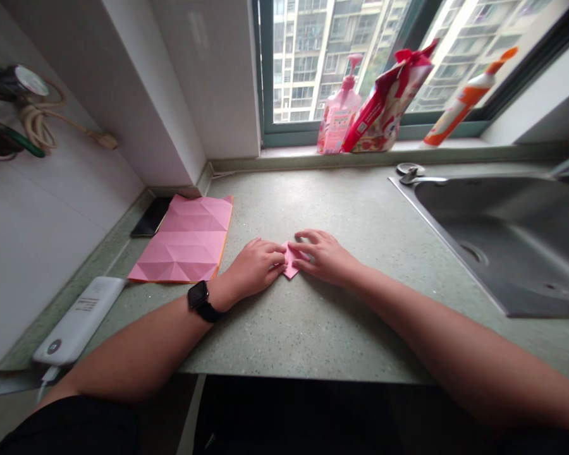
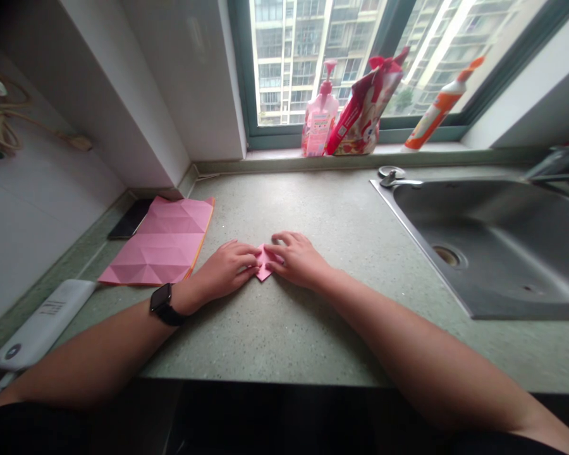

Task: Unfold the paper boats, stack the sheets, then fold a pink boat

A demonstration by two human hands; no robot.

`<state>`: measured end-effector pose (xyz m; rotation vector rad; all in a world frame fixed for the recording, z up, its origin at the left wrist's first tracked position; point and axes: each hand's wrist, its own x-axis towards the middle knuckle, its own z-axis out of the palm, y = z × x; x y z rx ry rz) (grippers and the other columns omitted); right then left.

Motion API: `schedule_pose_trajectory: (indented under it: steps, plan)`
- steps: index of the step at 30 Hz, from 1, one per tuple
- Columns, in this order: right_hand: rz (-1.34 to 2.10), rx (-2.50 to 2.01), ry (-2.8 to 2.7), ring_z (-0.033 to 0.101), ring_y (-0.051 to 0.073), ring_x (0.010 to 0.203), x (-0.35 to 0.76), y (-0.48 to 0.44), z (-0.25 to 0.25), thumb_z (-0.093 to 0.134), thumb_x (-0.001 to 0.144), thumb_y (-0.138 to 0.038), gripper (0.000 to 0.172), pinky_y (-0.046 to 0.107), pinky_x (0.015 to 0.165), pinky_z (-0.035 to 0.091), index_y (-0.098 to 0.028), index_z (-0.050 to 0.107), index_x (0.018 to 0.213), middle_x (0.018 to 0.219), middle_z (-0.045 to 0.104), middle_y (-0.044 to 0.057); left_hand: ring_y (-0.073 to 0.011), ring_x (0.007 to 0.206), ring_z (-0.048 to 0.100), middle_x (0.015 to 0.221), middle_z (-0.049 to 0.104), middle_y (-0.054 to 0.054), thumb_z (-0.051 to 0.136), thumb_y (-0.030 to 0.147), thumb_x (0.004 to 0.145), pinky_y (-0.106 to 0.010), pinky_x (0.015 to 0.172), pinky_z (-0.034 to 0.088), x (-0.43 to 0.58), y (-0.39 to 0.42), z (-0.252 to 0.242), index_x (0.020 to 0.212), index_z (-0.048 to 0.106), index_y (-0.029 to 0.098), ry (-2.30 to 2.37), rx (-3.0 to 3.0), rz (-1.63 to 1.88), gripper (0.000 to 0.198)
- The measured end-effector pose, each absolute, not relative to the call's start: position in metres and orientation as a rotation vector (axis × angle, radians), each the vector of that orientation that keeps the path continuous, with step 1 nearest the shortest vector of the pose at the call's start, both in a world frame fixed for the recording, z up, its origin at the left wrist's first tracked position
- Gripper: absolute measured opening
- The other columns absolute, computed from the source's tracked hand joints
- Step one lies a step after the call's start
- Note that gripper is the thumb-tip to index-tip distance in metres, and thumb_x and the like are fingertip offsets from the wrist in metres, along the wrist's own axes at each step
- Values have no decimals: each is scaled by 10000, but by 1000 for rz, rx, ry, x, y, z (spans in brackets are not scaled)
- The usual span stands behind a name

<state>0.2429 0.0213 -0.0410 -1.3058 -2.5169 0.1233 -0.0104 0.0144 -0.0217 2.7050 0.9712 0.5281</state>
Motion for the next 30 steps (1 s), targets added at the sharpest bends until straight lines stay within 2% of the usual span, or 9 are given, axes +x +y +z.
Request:
schedule_pose_trajectory:
  steps: [6, 9, 12, 14, 22, 30]
  plan:
    - [113, -1379, -2535, 589, 364, 1421, 240, 17, -39, 683, 1060, -462, 413, 591, 1209, 473, -301, 747, 1436, 1530, 663, 144, -268, 1202, 723, 1268, 803, -75, 666, 283, 1065, -545, 1213, 449, -8, 11, -21, 1023, 784, 229, 1029, 2724, 514, 137]
    - [119, -1420, -2521, 565, 372, 1453, 238, 15, -40, 677, 1061, -482, 438, 614, 1240, 444, -323, 729, 1465, 1550, 651, 136, -279, 1239, 711, 1321, 783, -107, 616, 295, 1084, -557, 1239, 433, -5, 10, -24, 1156, 756, 209, 1115, 2712, 495, 179]
    - [114, -1435, -2525, 538, 388, 1486, 238, 15, -42, 666, 1060, -509, 471, 633, 1253, 430, -340, 705, 1498, 1575, 635, 132, -308, 1402, 635, 1479, 714, -131, 571, 340, 1105, -593, 1274, 388, -3, 12, -28, 1344, 693, 214, 1148, 2700, 453, 297]
    - [106, -1434, -2529, 520, 402, 1504, 238, 15, -44, 660, 1059, -524, 495, 646, 1256, 422, -341, 689, 1518, 1595, 621, 133, -319, 1497, 564, 1561, 662, -129, 553, 350, 1111, -616, 1294, 353, -4, 14, -29, 1399, 661, 226, 1142, 2695, 410, 332]
    - [117, -1438, -2569, 485, 440, 1537, 239, 15, -42, 696, 1012, -606, 602, 658, 1264, 396, -336, 661, 1550, 1645, 580, 139, -336, 1594, 464, 1643, 588, -145, 520, 394, 1127, -657, 1312, 305, -7, 14, -22, 1474, 608, 229, 1101, 2671, 286, 394]
    - [144, -1457, -2592, 483, 464, 1541, 239, 14, -38, 720, 969, -669, 721, 688, 1249, 402, -313, 627, 1589, 1675, 544, 174, -382, 1598, 454, 1665, 565, -153, 630, 476, 1073, -707, 1306, 287, -10, 12, -17, 1545, 570, 235, 1084, 2666, 252, 533]
